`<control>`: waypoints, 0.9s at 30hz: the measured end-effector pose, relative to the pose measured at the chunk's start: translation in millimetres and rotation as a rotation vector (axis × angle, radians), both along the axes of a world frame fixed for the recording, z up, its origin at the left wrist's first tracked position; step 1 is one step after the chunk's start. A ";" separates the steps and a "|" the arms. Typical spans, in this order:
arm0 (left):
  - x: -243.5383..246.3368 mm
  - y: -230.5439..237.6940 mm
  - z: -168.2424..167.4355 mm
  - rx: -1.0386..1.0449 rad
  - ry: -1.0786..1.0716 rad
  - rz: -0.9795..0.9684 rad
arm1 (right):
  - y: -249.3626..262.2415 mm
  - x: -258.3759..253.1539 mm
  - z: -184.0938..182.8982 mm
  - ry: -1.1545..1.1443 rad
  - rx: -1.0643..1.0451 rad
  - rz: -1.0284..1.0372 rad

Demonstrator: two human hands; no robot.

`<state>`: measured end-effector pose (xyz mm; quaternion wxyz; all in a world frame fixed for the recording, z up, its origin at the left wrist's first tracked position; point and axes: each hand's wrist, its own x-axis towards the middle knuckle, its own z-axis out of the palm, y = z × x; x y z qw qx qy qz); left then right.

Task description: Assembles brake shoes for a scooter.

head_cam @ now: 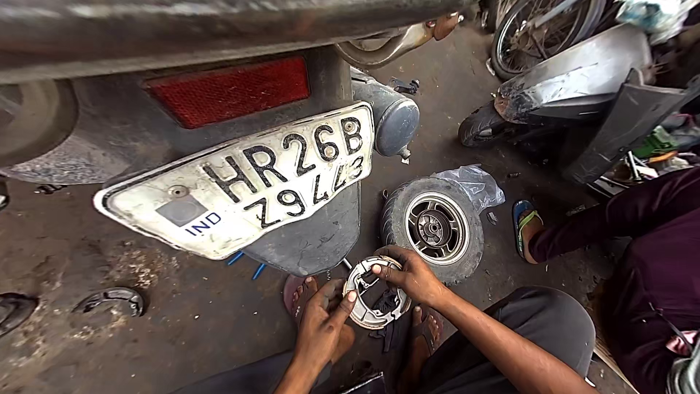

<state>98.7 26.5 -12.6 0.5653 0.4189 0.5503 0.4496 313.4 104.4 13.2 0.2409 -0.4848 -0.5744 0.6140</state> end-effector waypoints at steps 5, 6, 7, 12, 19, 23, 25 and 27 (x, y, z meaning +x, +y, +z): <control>1.2 0.5 3.4 -0.001 -0.010 -0.024 | -2.7 2.5 -4.0 0.022 0.045 -0.026; 1.7 0.7 4.8 0.003 -0.010 -0.027 | -2.4 2.9 -3.7 0.018 0.057 -0.027; 1.9 0.9 5.8 0.010 -0.010 -0.030 | -2.0 3.1 -3.4 0.014 0.071 -0.025; 3.3 0.5 8.1 0.010 -0.018 -0.034 | -0.3 3.4 -0.3 -0.003 0.101 -0.022; 1.9 -0.1 6.4 -0.007 -0.021 -0.015 | 1.1 1.5 -1.7 -0.004 0.090 -0.008; 2.0 -0.2 5.8 -0.005 -0.040 -0.021 | 0.4 1.9 -2.0 -0.015 0.084 -0.012; 2.2 -1.0 4.8 -0.004 -0.040 -0.020 | 0.1 2.1 -2.8 -0.009 0.087 -0.010; 2.0 -1.1 3.7 -0.004 -0.034 -0.024 | 0.3 2.3 -2.5 -0.009 0.087 -0.005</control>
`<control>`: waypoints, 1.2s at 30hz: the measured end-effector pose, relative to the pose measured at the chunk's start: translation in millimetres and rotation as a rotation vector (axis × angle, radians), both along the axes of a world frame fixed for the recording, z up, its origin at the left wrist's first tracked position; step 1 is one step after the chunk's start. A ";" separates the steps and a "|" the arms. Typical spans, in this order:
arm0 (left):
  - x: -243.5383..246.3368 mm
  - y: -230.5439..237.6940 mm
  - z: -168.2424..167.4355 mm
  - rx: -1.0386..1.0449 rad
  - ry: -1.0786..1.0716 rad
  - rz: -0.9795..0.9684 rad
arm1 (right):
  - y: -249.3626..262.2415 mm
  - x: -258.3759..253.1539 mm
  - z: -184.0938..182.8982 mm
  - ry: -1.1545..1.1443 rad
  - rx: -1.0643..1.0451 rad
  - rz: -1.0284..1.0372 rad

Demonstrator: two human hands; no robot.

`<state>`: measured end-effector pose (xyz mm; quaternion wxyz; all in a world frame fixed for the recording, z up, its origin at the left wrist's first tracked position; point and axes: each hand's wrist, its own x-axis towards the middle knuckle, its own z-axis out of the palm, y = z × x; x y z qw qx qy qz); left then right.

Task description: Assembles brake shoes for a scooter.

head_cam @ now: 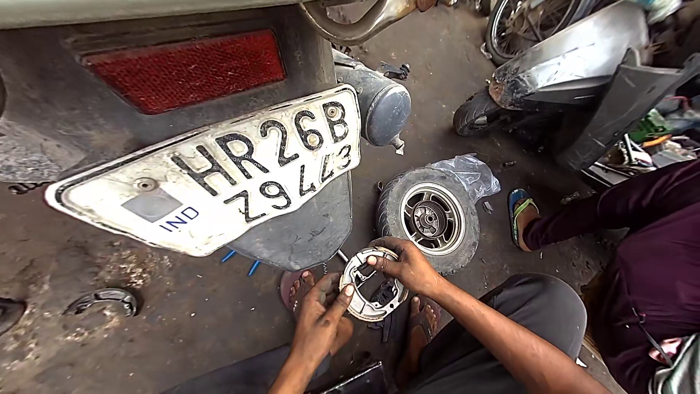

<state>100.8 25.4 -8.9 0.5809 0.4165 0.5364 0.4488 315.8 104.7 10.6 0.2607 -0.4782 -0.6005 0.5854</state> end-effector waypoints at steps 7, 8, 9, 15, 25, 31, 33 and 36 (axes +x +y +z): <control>0.0 1.0 1.0 -0.005 0.018 0.003 | -0.4 -0.6 -0.2 0.021 0.001 -0.004; 0.1 1.1 1.2 -0.007 0.026 0.006 | -0.5 -0.7 -0.1 0.027 -0.001 -0.007; 0.0 0.9 0.9 -0.009 0.028 0.007 | -0.8 -0.7 -0.1 0.034 -0.006 -0.009; 5.8 -7.7 -8.4 -0.073 -0.209 0.000 | -3.1 -0.9 2.1 0.075 -0.083 -0.086; 43.0 -22.1 -10.8 -0.413 -0.676 0.128 | -10.6 -11.5 -1.9 0.199 -0.189 -0.104; 41.8 -19.9 -8.5 -0.373 -0.612 0.151 | -11.1 -10.2 -0.5 0.205 -0.172 -0.087; 42.3 -20.3 -5.4 -0.434 -0.644 0.167 | -11.9 -10.5 -0.2 0.223 -0.179 -0.086; 46.3 -22.2 2.0 -0.580 -0.702 0.222 | -14.5 -11.9 0.2 0.218 -0.153 -0.090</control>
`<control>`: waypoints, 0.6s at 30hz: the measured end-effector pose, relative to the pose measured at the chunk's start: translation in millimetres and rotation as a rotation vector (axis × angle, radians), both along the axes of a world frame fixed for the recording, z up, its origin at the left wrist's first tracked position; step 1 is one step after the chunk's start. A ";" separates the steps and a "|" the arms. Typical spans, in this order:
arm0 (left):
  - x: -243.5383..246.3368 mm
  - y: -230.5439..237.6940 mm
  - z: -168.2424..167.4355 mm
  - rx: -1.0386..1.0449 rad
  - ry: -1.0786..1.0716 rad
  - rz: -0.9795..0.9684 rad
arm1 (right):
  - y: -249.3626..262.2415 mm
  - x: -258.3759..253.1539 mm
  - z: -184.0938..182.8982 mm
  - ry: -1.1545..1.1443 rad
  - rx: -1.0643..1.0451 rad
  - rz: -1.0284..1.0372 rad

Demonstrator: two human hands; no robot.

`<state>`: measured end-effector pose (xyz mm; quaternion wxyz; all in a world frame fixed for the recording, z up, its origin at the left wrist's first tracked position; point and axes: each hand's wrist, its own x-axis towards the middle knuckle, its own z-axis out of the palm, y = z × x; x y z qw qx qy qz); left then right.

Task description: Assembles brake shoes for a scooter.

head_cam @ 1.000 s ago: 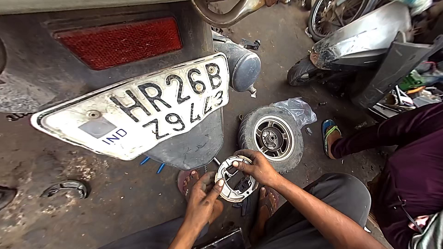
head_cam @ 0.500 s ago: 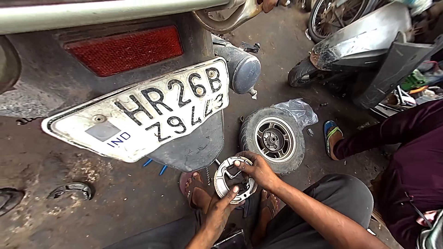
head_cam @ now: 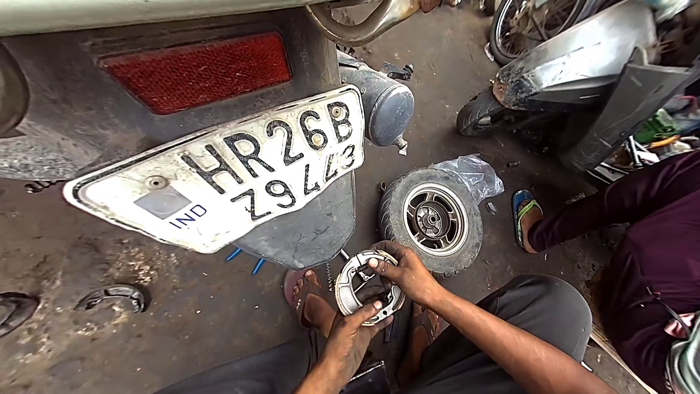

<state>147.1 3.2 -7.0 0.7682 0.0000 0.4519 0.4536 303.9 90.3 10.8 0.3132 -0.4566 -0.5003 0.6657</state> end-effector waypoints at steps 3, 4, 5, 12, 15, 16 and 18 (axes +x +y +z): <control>6.2 -3.2 3.1 -0.091 0.011 0.069 | -3.8 -1.6 -2.3 -0.030 0.022 0.013; 8.5 -4.0 4.6 -0.116 0.024 0.096 | -4.9 -2.2 -3.2 -0.037 0.024 0.020; 11.1 -4.6 6.6 -0.142 0.037 0.124 | -6.0 -2.8 -3.8 -0.043 0.023 0.024; 19.2 -8.1 16.6 -0.276 0.067 0.201 | -15.3 -5.6 -6.4 -0.046 0.025 0.002; 25.8 -8.8 18.6 -0.320 0.106 0.275 | -16.8 -7.7 -6.3 -0.036 0.026 0.019; 28.3 -9.1 18.6 -0.312 0.111 0.309 | -16.4 -8.0 -6.3 -0.035 0.025 0.023; 32.5 -10.8 15.8 -0.266 0.110 0.386 | -14.7 -8.4 -6.2 -0.031 0.022 0.031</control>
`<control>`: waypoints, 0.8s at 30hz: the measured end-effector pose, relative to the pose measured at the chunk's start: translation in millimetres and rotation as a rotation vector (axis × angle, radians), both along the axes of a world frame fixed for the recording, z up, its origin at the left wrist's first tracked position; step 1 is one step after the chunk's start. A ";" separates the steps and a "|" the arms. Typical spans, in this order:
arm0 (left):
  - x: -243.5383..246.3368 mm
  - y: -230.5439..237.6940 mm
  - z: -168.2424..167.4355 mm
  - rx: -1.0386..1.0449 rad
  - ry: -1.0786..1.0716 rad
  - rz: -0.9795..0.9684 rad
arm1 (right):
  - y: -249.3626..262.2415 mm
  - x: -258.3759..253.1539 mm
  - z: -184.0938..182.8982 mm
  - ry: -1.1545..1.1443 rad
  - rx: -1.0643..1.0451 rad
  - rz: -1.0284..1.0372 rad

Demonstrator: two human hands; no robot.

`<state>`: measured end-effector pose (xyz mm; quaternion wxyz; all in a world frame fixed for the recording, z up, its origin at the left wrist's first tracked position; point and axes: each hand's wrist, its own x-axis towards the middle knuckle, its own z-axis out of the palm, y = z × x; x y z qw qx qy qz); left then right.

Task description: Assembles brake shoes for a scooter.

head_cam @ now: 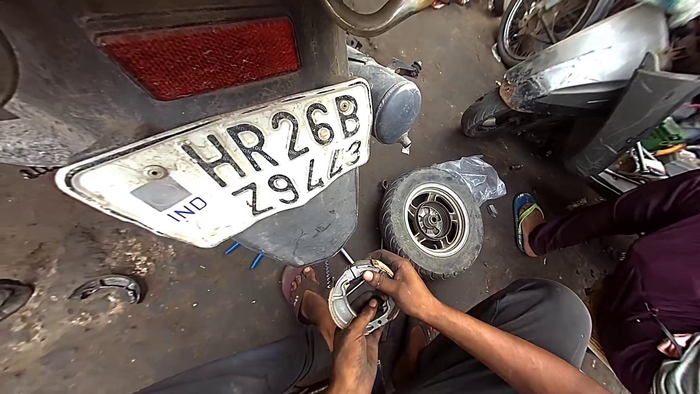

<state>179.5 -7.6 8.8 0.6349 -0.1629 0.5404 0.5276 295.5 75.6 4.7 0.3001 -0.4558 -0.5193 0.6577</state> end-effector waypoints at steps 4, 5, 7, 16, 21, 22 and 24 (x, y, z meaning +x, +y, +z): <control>8.3 -5.5 -2.1 0.128 0.138 0.080 | 1.5 0.1 -2.1 0.031 -0.024 -0.015; 8.4 -6.6 -1.1 0.164 0.202 0.077 | 1.1 0.1 -2.8 0.044 -0.032 -0.027; 6.3 -7.9 1.8 0.223 0.342 0.058 | 1.1 0.5 -3.2 0.074 -0.046 -0.052; -18.7 0.3 5.2 0.371 0.361 0.027 | -10.1 1.8 9.4 0.035 -0.230 0.084; -40.4 -4.2 0.3 0.409 0.547 -0.160 | -1.6 6.0 12.3 0.030 -0.159 0.121; -45.6 -2.4 1.3 0.423 0.594 -0.163 | 1.6 7.2 13.3 0.039 -0.158 0.137; -55.5 -1.5 4.7 0.457 0.660 -0.221 | 3.8 9.2 12.2 0.070 -0.176 0.163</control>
